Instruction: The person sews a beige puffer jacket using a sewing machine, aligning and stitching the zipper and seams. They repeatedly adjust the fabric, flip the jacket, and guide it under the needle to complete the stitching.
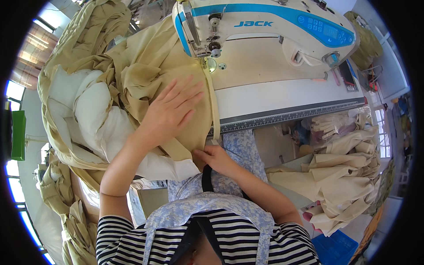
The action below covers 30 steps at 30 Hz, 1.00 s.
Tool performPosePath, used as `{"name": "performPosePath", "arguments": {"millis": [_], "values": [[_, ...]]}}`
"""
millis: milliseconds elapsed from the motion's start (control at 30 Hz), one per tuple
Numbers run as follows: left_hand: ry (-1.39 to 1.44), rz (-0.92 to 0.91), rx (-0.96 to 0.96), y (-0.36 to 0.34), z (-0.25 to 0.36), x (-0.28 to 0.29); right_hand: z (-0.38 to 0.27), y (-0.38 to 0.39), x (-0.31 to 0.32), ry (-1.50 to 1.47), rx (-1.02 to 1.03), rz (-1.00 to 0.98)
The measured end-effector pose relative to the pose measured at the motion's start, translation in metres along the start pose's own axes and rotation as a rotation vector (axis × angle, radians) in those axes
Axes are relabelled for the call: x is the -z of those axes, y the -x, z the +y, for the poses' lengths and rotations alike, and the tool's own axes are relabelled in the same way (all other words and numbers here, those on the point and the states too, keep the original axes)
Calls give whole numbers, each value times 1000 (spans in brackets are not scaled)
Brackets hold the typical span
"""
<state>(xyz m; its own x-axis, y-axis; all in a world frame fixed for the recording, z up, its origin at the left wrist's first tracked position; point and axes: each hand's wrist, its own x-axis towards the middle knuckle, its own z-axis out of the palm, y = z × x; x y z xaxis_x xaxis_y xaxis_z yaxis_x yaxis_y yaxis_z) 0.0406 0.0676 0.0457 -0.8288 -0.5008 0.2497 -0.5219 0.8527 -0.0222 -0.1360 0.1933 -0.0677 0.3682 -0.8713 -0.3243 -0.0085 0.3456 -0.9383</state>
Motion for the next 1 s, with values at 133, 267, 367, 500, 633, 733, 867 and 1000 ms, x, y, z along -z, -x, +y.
{"name": "performPosePath", "arguments": {"millis": [133, 267, 367, 500, 633, 733, 867, 1000], "values": [[18, -174, 363, 17, 16, -42, 9, 17, 20, -121, -228, -150], [-17, -39, 304, 39, 20, -58, 25, 15, 46, 568, -72, 279], [-9, -82, 347, 30, 25, -49, 28, 0, 47, 503, 396, 419], [-87, 60, 138, 0, 31, -37, 7, 19, 39, 102, 141, 98], [-30, 210, 60, -25, 32, -45, -22, 42, 30, 90, 306, 55], [41, 279, 167, -26, 25, -46, -36, 28, 41, 680, 856, 185], [74, 282, 292, -21, 14, -35, -36, -8, 51, 1237, 865, 464], [143, 260, 292, -28, 7, -26, -35, -32, 54, 1144, 983, 419]]}}
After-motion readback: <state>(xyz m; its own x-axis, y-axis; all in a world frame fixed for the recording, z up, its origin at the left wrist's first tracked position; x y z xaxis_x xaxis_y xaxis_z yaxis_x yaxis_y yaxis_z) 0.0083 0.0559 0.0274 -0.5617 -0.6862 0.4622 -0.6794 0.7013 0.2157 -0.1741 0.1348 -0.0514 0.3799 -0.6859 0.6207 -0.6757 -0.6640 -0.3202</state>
